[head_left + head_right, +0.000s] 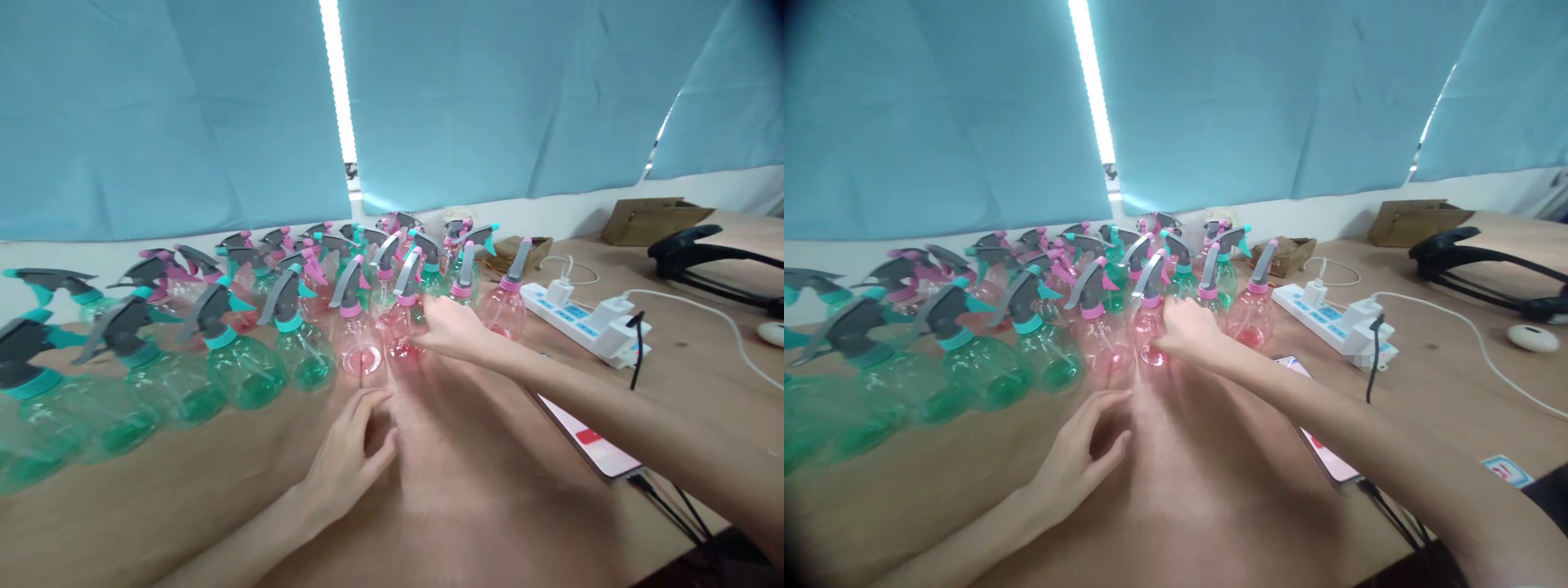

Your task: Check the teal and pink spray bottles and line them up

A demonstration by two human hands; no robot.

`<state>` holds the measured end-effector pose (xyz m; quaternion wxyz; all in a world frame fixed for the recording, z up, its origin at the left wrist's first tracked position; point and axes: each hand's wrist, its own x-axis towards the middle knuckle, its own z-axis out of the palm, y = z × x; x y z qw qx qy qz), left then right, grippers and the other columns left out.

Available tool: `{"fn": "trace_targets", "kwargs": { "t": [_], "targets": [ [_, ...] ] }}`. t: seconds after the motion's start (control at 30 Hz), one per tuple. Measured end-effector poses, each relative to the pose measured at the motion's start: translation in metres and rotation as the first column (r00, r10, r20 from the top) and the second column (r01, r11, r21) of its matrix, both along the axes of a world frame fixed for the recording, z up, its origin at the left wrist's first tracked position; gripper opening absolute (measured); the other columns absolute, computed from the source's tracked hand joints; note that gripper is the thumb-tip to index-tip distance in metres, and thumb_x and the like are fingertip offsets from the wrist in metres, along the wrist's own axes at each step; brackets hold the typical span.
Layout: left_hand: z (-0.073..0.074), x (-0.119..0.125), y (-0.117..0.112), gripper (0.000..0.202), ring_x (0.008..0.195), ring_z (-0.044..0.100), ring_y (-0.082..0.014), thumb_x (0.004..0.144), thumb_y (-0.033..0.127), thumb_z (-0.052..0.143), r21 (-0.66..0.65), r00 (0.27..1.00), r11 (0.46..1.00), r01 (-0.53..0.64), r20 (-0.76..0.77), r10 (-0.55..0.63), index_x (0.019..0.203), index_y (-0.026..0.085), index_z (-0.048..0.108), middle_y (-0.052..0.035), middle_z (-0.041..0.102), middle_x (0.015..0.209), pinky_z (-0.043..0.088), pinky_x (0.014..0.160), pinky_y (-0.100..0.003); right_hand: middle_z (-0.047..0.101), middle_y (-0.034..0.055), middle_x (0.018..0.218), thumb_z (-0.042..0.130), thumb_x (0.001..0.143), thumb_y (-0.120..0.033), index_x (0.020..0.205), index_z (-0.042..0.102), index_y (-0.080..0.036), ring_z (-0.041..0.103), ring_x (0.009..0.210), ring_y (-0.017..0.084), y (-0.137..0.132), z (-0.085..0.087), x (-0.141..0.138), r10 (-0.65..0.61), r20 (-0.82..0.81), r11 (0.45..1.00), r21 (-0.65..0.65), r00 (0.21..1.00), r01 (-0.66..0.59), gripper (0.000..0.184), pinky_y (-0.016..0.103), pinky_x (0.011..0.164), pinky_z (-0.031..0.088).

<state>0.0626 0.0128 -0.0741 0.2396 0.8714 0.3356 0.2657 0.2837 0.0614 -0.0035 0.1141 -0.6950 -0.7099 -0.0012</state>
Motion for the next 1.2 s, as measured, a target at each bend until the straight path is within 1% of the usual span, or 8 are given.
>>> {"fn": "trace_targets", "kwargs": {
  "t": [0.17,0.33,0.47,0.67,0.77,0.93,1.03,1.2],
  "targets": [
    [0.000,0.001,0.001,0.038,0.112,0.053,-0.0207,0.086,0.016,0.050,-0.037,1.000,0.999,0.009,-0.010,-0.010,0.123,0.024,0.042,-0.0063,0.054,0.119,0.046,0.097,-0.041,0.066,0.0157,0.096,0.062,0.075,-0.036,0.101,0.052,-0.013,0.063,0.089,0.030,0.006,0.000,-0.002,-0.015,-0.005,1.000,-0.001,1.000,0.015,0.036,0.031,0.056,0.038],
    [-0.002,0.000,0.001,0.036,0.110,0.054,-0.0206,0.086,0.017,0.050,-0.024,1.000,1.000,0.013,-0.006,-0.014,0.120,0.026,0.042,-0.0055,0.054,0.119,0.047,0.094,-0.041,0.067,0.0149,0.098,0.059,0.078,-0.042,0.107,0.052,-0.012,0.063,0.087,0.030,-0.001,-0.001,0.000,-0.008,-0.032,1.000,0.011,0.999,0.009,0.043,0.031,0.056,0.039],
    [-0.003,-0.001,0.001,0.034,0.109,0.054,-0.0198,0.087,0.018,0.050,-0.044,1.000,0.999,0.012,-0.014,-0.012,0.120,0.026,0.043,-0.0049,0.054,0.118,0.047,0.094,-0.040,0.066,0.0132,0.114,0.057,0.083,-0.046,0.123,0.051,-0.015,0.064,0.094,0.028,-0.027,0.005,0.016,0.082,-0.173,0.983,0.176,0.981,-0.051,0.051,0.034,0.067,0.046],
    [-0.001,0.001,0.003,0.030,0.108,0.056,-0.0206,0.088,0.021,0.050,-0.077,0.999,0.997,-0.031,-0.028,0.029,0.117,0.026,0.044,-0.0045,0.057,0.116,0.047,0.093,-0.041,0.073,0.0035,0.085,0.057,0.084,-0.047,0.089,0.067,-0.022,0.068,0.074,0.022,-0.057,0.005,0.058,-0.020,-0.359,0.982,0.166,0.933,0.085,0.028,0.033,0.065,0.048],
    [0.000,0.002,0.002,0.028,0.107,0.057,-0.0207,0.088,0.022,0.049,-0.096,0.997,0.993,-0.067,-0.043,0.063,0.116,0.026,0.045,-0.0038,0.058,0.116,0.047,0.092,-0.042,0.072,0.0079,0.098,0.059,0.083,-0.046,0.098,0.065,-0.018,0.068,0.080,0.025,-0.054,-0.008,0.072,-0.097,-0.343,0.949,0.251,0.934,0.191,0.032,0.038,0.073,0.049],
    [0.001,0.003,0.002,0.027,0.108,0.057,-0.0201,0.088,0.023,0.049,-0.087,0.995,0.992,-0.092,-0.038,0.089,0.115,0.025,0.047,-0.0037,0.059,0.116,0.045,0.093,-0.041,0.063,0.0164,0.120,0.063,0.079,-0.050,0.120,0.053,-0.014,0.060,0.107,0.034,-0.035,-0.027,0.070,-0.134,-0.331,0.917,0.316,0.934,0.244,0.056,0.043,0.085,0.047],
    [0.002,0.003,0.002,0.026,0.107,0.058,-0.0192,0.088,0.022,0.050,-0.099,0.995,0.990,-0.099,-0.031,0.096,0.114,0.025,0.047,-0.0036,0.059,0.115,0.046,0.093,-0.040,0.063,0.0182,0.118,0.063,0.077,-0.054,0.123,0.050,-0.012,0.060,0.106,0.036,-0.023,-0.029,0.063,-0.146,-0.364,0.932,0.262,0.920,0.252,0.063,0.044,0.083,0.047],
    [0.002,0.003,0.001,0.026,0.106,0.059,-0.0188,0.088,0.021,0.050,-0.100,0.997,0.992,-0.082,-0.026,0.079,0.113,0.024,0.047,-0.0040,0.060,0.114,0.047,0.092,-0.040,0.067,0.0149,0.104,0.059,0.079,-0.055,0.112,0.054,-0.017,0.064,0.095,0.035,-0.011,-0.029,0.060,-0.140,-0.357,0.951,0.212,0.924,0.226,0.050,0.040,0.072,0.046]
  ]
}}
